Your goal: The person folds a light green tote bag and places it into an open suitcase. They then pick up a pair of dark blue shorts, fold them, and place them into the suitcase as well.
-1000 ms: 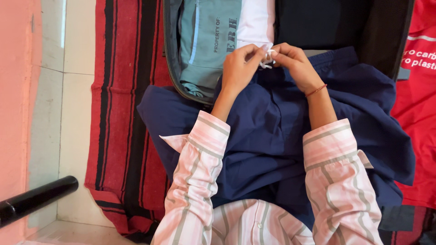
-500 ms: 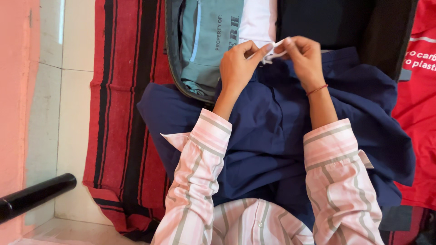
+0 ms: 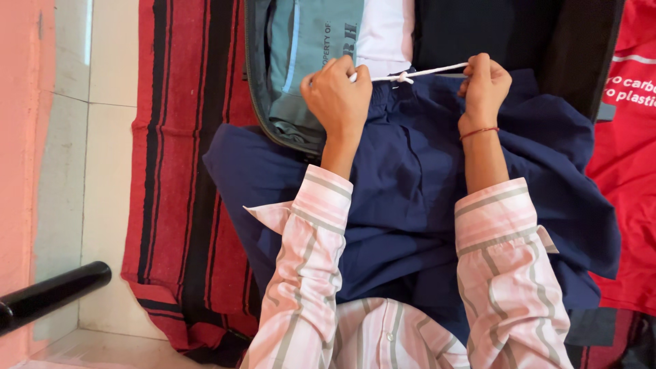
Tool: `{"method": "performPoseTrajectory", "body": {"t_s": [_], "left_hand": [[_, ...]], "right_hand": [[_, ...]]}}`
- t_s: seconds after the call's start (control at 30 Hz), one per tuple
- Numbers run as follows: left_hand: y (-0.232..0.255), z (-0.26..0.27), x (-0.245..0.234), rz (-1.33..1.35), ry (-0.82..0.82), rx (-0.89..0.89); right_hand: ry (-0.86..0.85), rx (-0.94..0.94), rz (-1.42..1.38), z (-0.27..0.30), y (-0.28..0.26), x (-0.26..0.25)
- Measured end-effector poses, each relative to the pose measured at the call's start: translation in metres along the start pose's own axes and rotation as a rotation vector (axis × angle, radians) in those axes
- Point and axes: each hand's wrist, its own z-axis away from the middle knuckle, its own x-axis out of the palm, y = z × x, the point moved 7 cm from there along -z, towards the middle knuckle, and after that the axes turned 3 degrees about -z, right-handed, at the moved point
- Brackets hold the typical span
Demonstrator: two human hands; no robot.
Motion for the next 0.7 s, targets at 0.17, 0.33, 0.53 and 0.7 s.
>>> {"method": "performPoseTrajectory", "body": {"t_s": [0.17, 0.33, 0.53, 0.7], "left_hand": [[0.010, -0.007, -0.004, 0.149, -0.031, 0.093], [0.036, -0.006, -0.027, 0.305, -0.116, 0.243], [0.071, 0.051, -0.065, 0.283, -0.354, 0.545], [0.070, 0.106, -0.095, 0.222, -0.394, 0.573]], "right_hand": [[-0.038, -0.146, -0.060, 0.007, -0.024, 0.006], [-0.162, -0.786, 0.534, 0.100, -0.105, 0.027], [-0.378, -1.059, 0.868, 0.205, -0.155, 0.033], [-0.307, -0.871, 0.870, 0.231, -0.139, -0.003]]}}
